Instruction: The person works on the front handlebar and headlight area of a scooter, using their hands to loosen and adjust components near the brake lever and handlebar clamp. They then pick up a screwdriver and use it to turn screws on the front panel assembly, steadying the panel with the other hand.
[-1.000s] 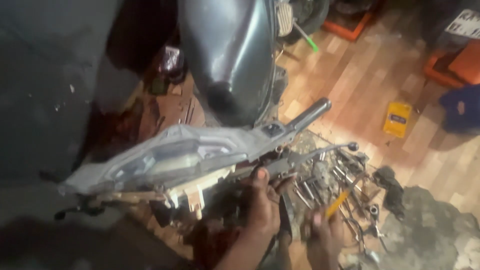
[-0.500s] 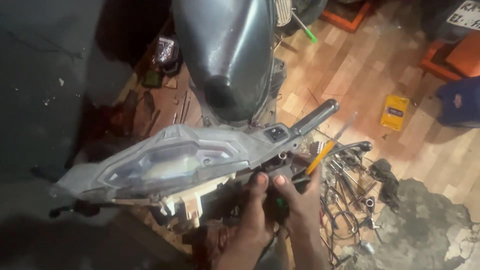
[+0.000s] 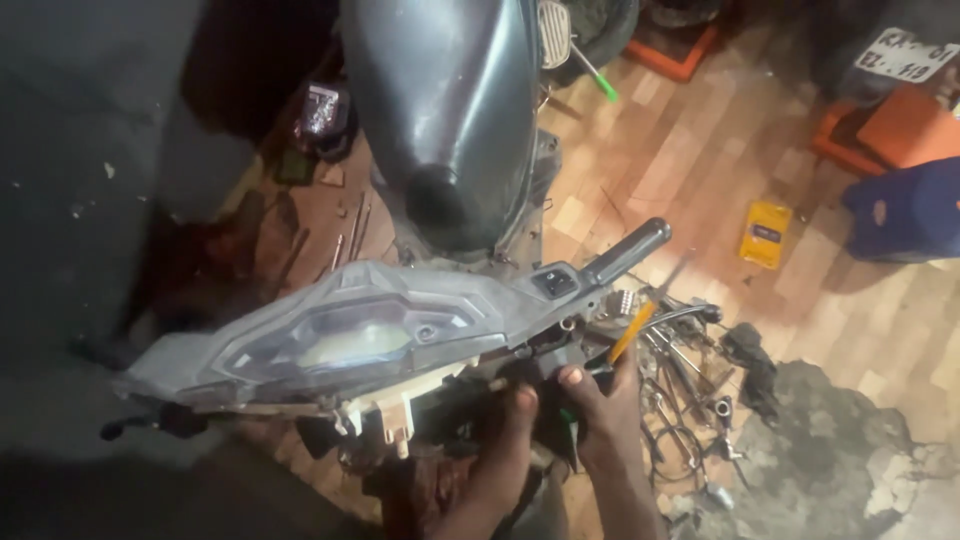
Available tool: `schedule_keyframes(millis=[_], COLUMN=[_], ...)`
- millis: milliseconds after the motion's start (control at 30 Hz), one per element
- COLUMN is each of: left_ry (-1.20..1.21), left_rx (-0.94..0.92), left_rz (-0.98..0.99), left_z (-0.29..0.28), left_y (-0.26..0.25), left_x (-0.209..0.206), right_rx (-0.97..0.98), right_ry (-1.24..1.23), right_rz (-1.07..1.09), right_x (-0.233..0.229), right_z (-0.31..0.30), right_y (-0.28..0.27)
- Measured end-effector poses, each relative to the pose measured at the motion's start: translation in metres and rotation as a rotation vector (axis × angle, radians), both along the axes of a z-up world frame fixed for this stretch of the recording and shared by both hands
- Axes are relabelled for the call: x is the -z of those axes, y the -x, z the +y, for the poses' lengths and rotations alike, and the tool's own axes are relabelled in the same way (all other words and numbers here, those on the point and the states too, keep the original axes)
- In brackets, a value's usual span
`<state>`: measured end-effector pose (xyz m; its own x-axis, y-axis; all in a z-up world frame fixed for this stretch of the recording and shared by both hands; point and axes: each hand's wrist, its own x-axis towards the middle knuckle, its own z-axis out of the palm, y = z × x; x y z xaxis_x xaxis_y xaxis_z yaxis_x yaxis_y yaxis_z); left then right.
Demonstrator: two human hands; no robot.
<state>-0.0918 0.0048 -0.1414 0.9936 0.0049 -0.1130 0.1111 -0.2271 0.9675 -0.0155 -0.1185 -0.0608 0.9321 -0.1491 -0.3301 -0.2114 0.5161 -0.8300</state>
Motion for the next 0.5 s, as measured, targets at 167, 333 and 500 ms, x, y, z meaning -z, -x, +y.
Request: schedule_keyframes(millis=[167,333,500], left_ry=[-0.521,-0.963,-0.976], left_rx=[-0.019,-0.001,-0.009], left_rz=[-0.186,-0.404,-0.362], left_z=[0.024,0.017,0.013], left_y=[0.009,-0.046,-0.053], left_x=[-0.139,-0.163,-0.141], right_rx=[-0.081,-0.123,-0.064], right_ry=[0.020,-0.100,-0.087], right_rz=[0.135,0.195,0.212], right_x=[0.067,0.023,0.102], right_z=[-0.034,-0.010,0.004], right_y=[0.034,0.027,0.040])
